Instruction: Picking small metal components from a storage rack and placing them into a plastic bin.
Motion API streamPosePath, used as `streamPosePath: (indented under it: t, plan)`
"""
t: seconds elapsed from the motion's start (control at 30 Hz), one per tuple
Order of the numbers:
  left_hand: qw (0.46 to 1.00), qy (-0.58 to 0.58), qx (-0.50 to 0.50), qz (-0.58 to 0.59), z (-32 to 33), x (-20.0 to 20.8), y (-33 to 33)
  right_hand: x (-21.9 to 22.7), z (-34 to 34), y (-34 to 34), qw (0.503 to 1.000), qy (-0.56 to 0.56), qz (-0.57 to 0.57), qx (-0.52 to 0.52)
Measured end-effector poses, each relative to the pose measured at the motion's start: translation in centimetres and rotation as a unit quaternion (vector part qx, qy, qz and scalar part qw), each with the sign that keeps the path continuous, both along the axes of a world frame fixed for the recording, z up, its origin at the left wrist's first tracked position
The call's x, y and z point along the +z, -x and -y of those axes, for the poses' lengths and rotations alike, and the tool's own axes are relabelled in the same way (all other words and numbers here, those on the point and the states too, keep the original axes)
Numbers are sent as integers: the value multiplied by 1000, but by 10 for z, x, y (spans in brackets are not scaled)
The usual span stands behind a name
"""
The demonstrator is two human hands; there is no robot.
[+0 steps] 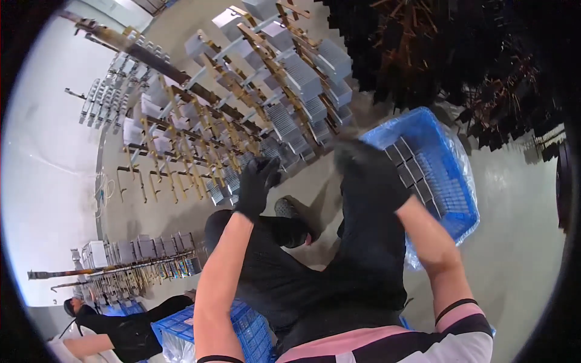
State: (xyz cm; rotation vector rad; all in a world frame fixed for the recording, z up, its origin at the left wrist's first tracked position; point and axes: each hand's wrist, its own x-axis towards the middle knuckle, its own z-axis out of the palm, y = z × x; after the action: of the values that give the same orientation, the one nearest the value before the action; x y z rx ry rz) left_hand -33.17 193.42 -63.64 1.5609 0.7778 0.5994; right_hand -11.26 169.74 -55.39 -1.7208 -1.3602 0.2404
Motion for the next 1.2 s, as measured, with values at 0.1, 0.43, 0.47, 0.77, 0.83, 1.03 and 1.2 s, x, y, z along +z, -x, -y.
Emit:
streamPosePath:
  t: [0.1, 0.43, 0.47, 0.77, 0.83, 1.03, 1.2]
  plan:
    - [978, -98, -7, -182, 10, 13, -71, -32, -18, 15, 997, -54, 46, 25]
    - [954, -188, 61, -224, -73, -27, -114, -52, -37, 33, 996, 53, 32, 65]
    - [968, -137, 47, -203, -67, -23, -123, -55, -34, 30, 996, 73, 21, 55]
    - [903, -317, 68, -281, -66, -66, -124, -52, -40, 31, 998, 28, 5, 54]
    - [957, -98, 79, -261, -54, -70, -136, -56, -34, 26, 999, 18, -2, 49]
    - [981, -188, -38, 12, -48, -77, -81, -57, -38, 33, 999, -4, -8, 32]
    - [993, 102, 24, -55, 55, 0, -72, -37, -12, 18, 992, 2, -114, -57]
